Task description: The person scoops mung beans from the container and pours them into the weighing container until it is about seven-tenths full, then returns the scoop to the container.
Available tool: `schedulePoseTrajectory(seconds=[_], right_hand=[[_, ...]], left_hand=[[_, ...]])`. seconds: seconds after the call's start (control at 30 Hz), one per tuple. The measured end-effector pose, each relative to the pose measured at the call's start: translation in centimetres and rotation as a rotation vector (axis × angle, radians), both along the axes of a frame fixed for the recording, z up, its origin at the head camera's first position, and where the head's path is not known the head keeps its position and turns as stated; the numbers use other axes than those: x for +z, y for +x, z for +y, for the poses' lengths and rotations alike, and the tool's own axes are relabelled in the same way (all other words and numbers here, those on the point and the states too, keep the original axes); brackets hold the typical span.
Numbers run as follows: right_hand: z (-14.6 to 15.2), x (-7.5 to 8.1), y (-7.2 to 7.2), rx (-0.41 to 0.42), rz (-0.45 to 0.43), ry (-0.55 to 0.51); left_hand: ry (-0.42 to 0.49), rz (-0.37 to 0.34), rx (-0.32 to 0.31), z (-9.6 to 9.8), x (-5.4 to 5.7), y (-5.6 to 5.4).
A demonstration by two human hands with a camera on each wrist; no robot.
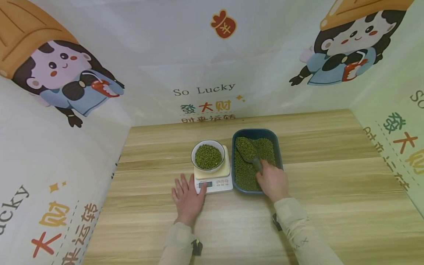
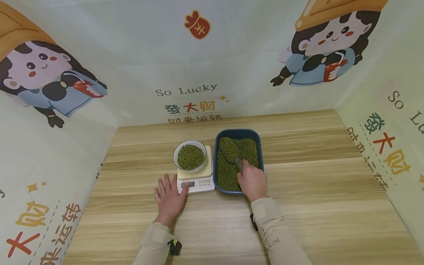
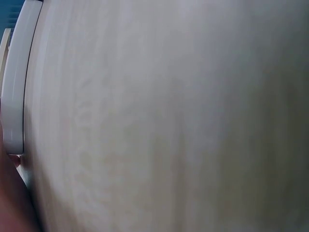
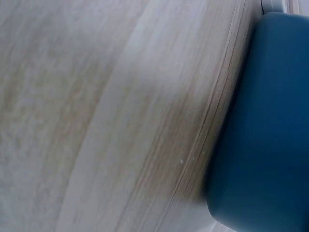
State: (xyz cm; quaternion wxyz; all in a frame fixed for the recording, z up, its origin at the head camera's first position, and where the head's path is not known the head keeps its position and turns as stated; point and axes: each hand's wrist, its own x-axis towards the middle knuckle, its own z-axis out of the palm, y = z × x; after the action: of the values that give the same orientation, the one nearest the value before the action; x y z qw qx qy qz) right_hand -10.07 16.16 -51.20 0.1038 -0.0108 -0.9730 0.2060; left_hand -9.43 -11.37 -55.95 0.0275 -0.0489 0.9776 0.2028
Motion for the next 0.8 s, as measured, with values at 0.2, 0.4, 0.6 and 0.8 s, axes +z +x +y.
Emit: schedulePoseTrajectory(seconds=[0.2, 0.4, 0.6, 0.8], right_hand=[[-0.02, 0.10, 0.01, 0.000, 0.007, 0.001], [-0.01, 0.04, 0.07, -0.003, -0.003, -0.001], [0.00, 0.00, 0.00, -0.006, -0.007, -0.007], [0.03, 0.01, -0.05, -0.003, -0.012, -0.003]], left_hand=[[-0.003, -0.002, -0.008, -0.01, 0.05, -0.03], [-0.015, -0.002, -0.003, 0.02, 0.22, 0.08], [-0.017, -0.010, 0.005, 0.05, 0.12, 0.00], [-0.006, -0.009, 0.003, 0.04, 0.01, -0.08]])
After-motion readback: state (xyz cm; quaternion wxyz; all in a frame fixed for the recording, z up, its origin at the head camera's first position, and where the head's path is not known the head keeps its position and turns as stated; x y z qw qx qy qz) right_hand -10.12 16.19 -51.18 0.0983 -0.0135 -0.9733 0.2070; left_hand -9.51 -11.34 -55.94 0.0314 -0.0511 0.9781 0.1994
